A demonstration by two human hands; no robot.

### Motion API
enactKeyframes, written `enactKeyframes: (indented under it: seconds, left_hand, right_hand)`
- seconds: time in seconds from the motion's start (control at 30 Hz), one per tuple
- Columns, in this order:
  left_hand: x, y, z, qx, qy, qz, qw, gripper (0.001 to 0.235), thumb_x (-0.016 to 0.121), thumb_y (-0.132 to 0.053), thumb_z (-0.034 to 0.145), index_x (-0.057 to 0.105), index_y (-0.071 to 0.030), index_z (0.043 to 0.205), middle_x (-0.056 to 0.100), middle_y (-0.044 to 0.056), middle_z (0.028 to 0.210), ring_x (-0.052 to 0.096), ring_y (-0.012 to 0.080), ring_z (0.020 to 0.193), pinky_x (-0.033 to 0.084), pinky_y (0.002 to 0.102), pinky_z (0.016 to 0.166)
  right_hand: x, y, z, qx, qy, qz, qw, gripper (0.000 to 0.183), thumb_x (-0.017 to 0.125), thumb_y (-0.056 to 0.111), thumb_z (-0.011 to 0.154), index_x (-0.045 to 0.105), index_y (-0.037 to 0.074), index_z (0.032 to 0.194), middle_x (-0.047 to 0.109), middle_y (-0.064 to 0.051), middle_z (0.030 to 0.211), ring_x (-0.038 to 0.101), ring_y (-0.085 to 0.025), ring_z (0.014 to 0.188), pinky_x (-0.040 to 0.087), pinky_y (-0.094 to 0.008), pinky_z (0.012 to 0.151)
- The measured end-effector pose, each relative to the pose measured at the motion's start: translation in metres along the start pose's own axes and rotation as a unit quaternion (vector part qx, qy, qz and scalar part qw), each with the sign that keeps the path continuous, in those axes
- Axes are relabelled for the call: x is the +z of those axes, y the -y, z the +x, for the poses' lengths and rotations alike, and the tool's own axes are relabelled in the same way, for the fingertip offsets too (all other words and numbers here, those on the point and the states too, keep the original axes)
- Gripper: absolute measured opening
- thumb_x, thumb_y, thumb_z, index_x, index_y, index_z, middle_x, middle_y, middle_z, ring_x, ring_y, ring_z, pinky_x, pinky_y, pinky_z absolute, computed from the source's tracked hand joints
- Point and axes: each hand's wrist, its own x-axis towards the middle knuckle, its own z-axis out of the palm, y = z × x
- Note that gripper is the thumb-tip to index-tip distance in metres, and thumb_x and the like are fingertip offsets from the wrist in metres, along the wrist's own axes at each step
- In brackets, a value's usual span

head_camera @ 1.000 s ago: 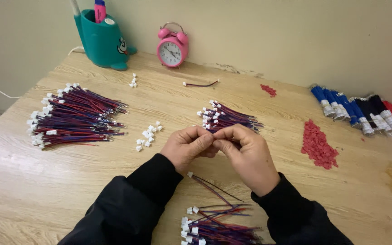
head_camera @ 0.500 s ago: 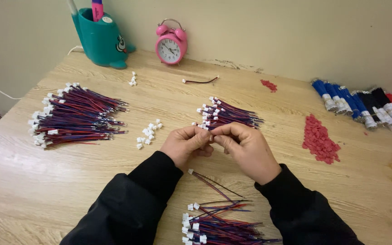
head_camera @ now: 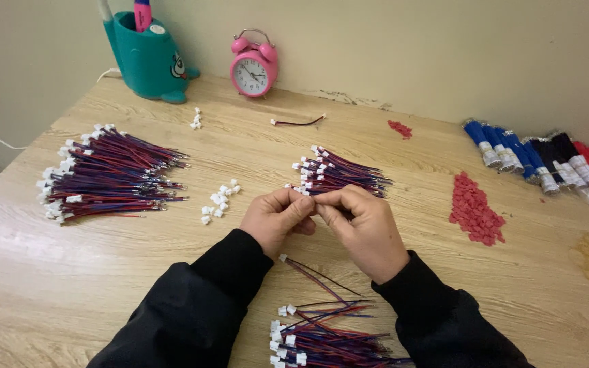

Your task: Assembling small plastic connectors onto the ends of electrical wires

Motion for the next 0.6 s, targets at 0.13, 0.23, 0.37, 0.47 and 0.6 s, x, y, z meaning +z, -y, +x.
enactKeyframes:
  seconds: [0.13,0.23,0.37,0.47,0.6]
  left_hand:
    - [0.0,0.003,0.01,0.013,-0.014,0.058,0.998,0.022,0.076,-0.019,0.085,0.07,0.002,0.088,0.068,0.016,0.074,0.071,0.0233,0.066,0.063,0.035,0.064]
    - [-0.001,0.009,0.012,0.021,-0.024,0.123,0.992,0.02,0.076,-0.023,0.086,0.073,-0.004,0.091,0.069,0.012,0.071,0.071,0.019,0.062,0.061,0.03,0.059]
    - [0.008,-0.014,0.005,0.021,-0.097,0.091,0.991,0.026,0.077,-0.012,0.08,0.07,-0.009,0.105,0.07,0.013,0.076,0.069,0.0162,0.064,0.059,0.026,0.061]
    - [0.009,-0.019,0.004,0.002,-0.116,0.046,0.992,0.028,0.073,-0.008,0.08,0.066,-0.012,0.107,0.069,0.012,0.069,0.067,0.0137,0.06,0.058,0.023,0.06]
    - [0.005,-0.016,0.005,0.076,-0.052,0.117,0.989,0.03,0.073,-0.013,0.084,0.069,-0.013,0.114,0.07,0.018,0.107,0.072,0.0259,0.089,0.062,0.034,0.075]
  right_hand:
    - [-0.002,0.007,-0.001,-0.005,-0.005,-0.045,0.999,0.013,0.07,0.006,0.084,0.076,0.01,0.095,0.07,-0.009,0.081,0.07,-0.026,0.08,0.053,-0.034,0.074]
    - [-0.002,0.019,-0.009,-0.099,-0.02,-0.23,0.968,0.028,0.068,0.009,0.086,0.067,0.012,0.113,0.061,-0.01,0.11,0.058,-0.033,0.104,0.046,-0.044,0.09]
    - [0.0,0.019,-0.023,-0.077,0.162,-0.286,0.941,0.025,0.076,0.026,0.077,0.064,0.013,0.095,0.061,-0.01,0.099,0.057,-0.032,0.096,0.043,-0.044,0.085]
    - [0.011,0.005,-0.032,-0.029,0.257,-0.282,0.924,0.028,0.079,0.04,0.074,0.065,0.017,0.081,0.061,-0.006,0.09,0.057,-0.029,0.087,0.042,-0.042,0.081]
    - [0.004,0.008,-0.019,0.01,0.264,-0.292,0.919,0.022,0.065,0.027,0.086,0.061,0.006,0.08,0.062,-0.015,0.086,0.061,-0.039,0.09,0.05,-0.048,0.079]
